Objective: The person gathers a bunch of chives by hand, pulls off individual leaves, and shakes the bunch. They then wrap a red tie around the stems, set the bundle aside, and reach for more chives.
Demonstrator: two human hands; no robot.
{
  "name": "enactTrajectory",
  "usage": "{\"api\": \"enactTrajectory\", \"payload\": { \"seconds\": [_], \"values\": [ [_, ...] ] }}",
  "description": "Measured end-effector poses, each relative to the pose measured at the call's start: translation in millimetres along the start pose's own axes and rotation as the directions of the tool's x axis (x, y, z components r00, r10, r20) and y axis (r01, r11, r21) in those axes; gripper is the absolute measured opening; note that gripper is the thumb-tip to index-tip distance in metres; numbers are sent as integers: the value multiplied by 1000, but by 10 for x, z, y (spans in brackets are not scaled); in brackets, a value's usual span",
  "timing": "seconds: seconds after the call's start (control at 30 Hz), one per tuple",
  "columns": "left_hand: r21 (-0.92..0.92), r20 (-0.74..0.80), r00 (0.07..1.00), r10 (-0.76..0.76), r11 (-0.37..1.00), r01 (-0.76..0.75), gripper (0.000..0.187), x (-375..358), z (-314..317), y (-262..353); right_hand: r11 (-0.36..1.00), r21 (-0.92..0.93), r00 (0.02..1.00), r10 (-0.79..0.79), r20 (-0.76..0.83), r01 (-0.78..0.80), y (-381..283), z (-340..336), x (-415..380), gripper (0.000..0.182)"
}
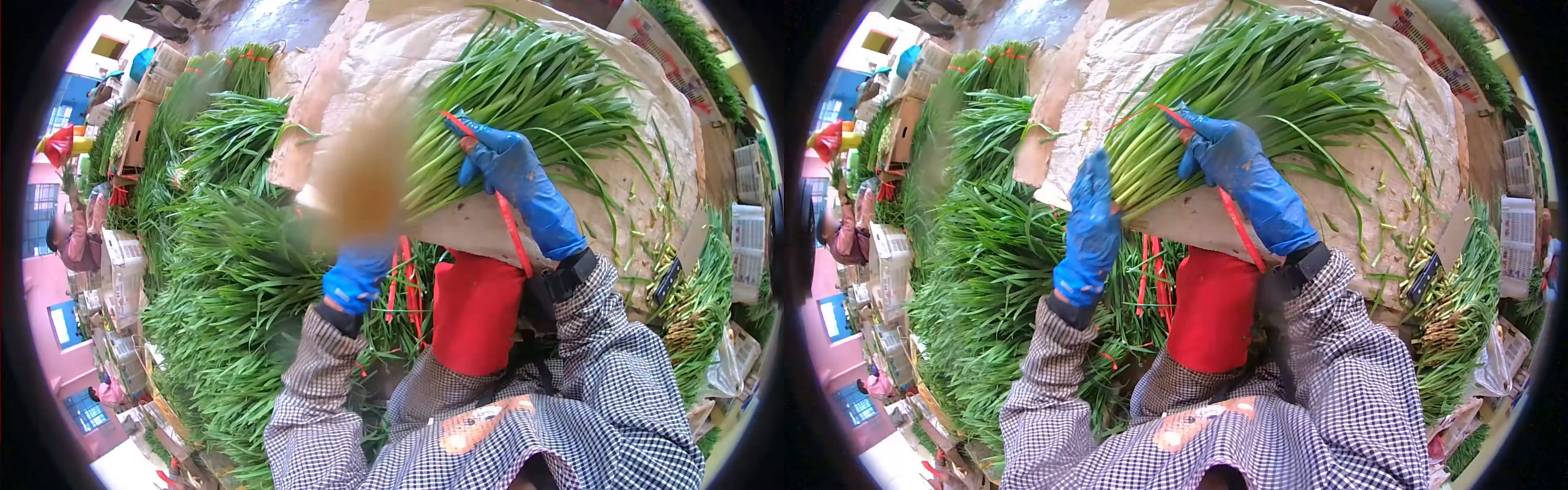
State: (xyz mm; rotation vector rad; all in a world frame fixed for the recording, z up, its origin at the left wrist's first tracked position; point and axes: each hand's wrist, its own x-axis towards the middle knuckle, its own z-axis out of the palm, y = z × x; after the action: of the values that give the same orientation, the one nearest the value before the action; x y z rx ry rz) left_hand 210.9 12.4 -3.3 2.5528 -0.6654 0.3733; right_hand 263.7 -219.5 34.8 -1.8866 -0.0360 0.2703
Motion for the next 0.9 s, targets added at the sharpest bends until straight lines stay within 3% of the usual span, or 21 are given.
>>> {"api": "enactTrajectory", "payload": {
  "seconds": [0.03, 0.1, 0.13, 0.2, 0.3, 0.33, 0.37, 0.43, 0.47, 0.5, 0.57, 0.63, 0.73, 0.83, 0.9],
  "values": [
    [0, 2, 1000, -1, 1000, 1, 59, -128, -95, -42, 1000, 1, 1000, 2, 1, -2, 2, 1, 1, 33],
    [-13, 57, 979, -198, 980, 199, 45, -334, -269, -133, 1000, -12, 1000, -15, -19, 15, 15, 1, 2, 33],
    [-10, 64, 978, -201, 979, 202, 45, -420, -338, -175, 1000, -6, 1000, -10, -16, 10, 27, 10, -3, 33],
    [-114, -44, 951, -307, 947, 300, 23, -560, -443, -224, 1000, 10, 999, 30, -24, -29, 26, 24, 10, 34],
    [-251, -157, 958, -241, 948, 198, 10, -279, -488, -158, 999, 30, 998, -15, -62, 17, 75, 44, -22, 33],
    [-97, -197, 964, -181, 982, 164, 10, -190, -433, -165, 999, 27, 998, -18, -60, 19, 84, 48, -33, 33],
    [-98, -203, 962, -183, 981, 166, 10, -85, -366, -127, 999, 38, 998, -18, -54, 20, 89, 43, -37, 33],
    [-269, -300, 919, -258, 947, 178, 10, 106, -258, -71, 998, 51, 999, -22, -46, 25, 77, 26, -36, 32],
    [-151, -284, 934, -218, 972, 181, 13, 122, -216, -131, 997, 68, 999, -19, -40, 22, 70, 26, -43, 33],
    [-148, -284, 934, -219, 972, 183, 13, 106, -194, -119, 996, 85, 999, -15, -34, 18, 70, 25, -49, 33],
    [-511, -173, 911, -374, 825, 241, 16, 133, -171, -30, 996, 79, 999, -29, -39, 32, 105, 26, -36, 33],
    [-415, -129, 942, -310, 880, 232, 17, 47, -186, -47, 996, 81, 998, -41, -45, 44, 128, 48, -37, 33],
    [-421, -73, 919, -387, 848, 323, 15, -111, -23, -128, 994, 97, 998, -47, -40, 50, 116, 36, -54, 34],
    [-140, -216, 918, -333, 941, 309, 11, -322, 14, -378, 994, 59, 995, -86, -48, 88, 124, 36, -47, 34],
    [-197, -194, 920, -342, 932, 305, 13, -476, -101, -480, 994, 45, 994, -97, -59, 99, 118, 39, -57, 34]
  ]
}}
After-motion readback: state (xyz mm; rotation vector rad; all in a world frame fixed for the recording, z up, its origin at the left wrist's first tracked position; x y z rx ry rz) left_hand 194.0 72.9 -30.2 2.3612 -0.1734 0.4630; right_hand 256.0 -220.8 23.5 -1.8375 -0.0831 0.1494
